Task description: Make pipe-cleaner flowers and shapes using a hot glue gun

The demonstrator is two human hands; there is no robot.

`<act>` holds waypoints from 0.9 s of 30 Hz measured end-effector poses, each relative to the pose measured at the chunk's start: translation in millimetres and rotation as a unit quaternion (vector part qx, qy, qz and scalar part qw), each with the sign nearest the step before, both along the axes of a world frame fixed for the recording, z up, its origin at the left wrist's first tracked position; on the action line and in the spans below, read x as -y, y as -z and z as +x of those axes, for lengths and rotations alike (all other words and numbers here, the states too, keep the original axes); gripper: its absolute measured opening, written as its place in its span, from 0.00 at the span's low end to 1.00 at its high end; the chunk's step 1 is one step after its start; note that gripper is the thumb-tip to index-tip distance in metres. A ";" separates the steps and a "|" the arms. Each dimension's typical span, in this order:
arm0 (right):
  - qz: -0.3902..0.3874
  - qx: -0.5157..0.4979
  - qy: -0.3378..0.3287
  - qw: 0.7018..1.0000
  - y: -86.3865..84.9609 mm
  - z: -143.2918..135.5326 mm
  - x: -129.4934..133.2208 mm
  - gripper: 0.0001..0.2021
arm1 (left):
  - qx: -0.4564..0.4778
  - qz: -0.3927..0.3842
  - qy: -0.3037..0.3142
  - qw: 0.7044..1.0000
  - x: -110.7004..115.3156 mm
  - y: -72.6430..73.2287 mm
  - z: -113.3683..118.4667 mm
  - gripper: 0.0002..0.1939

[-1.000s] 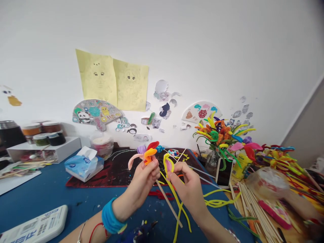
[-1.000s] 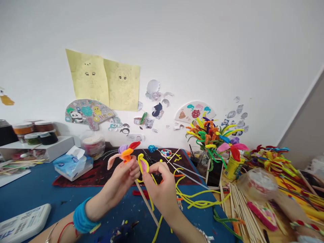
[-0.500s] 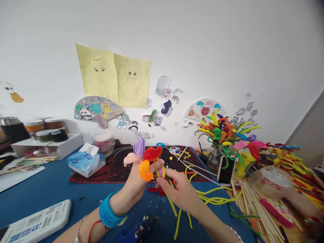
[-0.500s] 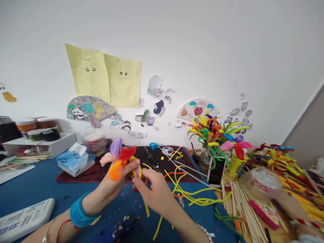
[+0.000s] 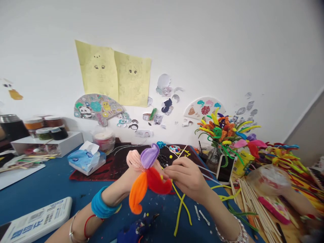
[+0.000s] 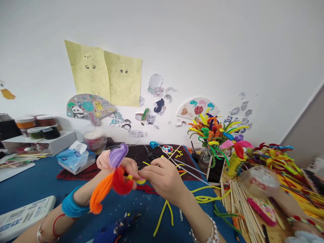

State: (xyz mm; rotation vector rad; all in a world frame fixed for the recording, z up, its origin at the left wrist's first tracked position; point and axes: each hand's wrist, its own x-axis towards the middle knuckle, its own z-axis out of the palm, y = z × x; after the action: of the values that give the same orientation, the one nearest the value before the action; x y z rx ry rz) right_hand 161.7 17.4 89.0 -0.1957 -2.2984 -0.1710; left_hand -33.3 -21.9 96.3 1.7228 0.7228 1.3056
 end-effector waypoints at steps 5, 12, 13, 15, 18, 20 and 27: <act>0.054 0.022 0.023 0.998 -4.9 1.9 6.0 0.12 | -0.099 0.024 0.107 0.989 6.9 -14.6 -7.9 0.03; 0.082 -0.016 0.056 0.995 -4.2 7.6 0.9 0.13 | -0.139 0.095 0.056 0.984 3.5 -14.5 -13.6 0.05; 0.086 -0.023 0.067 0.994 -3.9 9.7 -0.4 0.14 | -0.108 0.099 0.038 0.988 2.6 -13.8 -13.5 0.06; 0.100 -0.020 0.088 0.991 -3.3 12.6 -2.4 0.15 | -0.009 0.079 0.000 0.997 1.1 -12.7 -13.2 0.08; 0.117 -0.010 0.097 0.988 -2.2 13.0 -3.2 0.15 | 0.042 0.016 -0.020 0.999 0.3 -12.1 -12.0 0.09; 0.120 -0.008 0.094 0.988 -2.2 12.0 -2.7 0.15 | -0.015 -0.018 0.014 1.000 -0.6 -10.7 -10.6 0.07; 0.137 0.008 0.109 0.985 -5.3 14.2 -3.2 0.15 | -0.062 -0.155 0.063 0.984 -10.6 4.0 -11.8 0.06</act>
State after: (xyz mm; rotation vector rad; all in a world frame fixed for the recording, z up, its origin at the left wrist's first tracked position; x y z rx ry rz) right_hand 176.0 20.7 94.3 -0.3034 -2.2378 -0.5988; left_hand -45.1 -11.3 92.3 1.5760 0.8263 0.9502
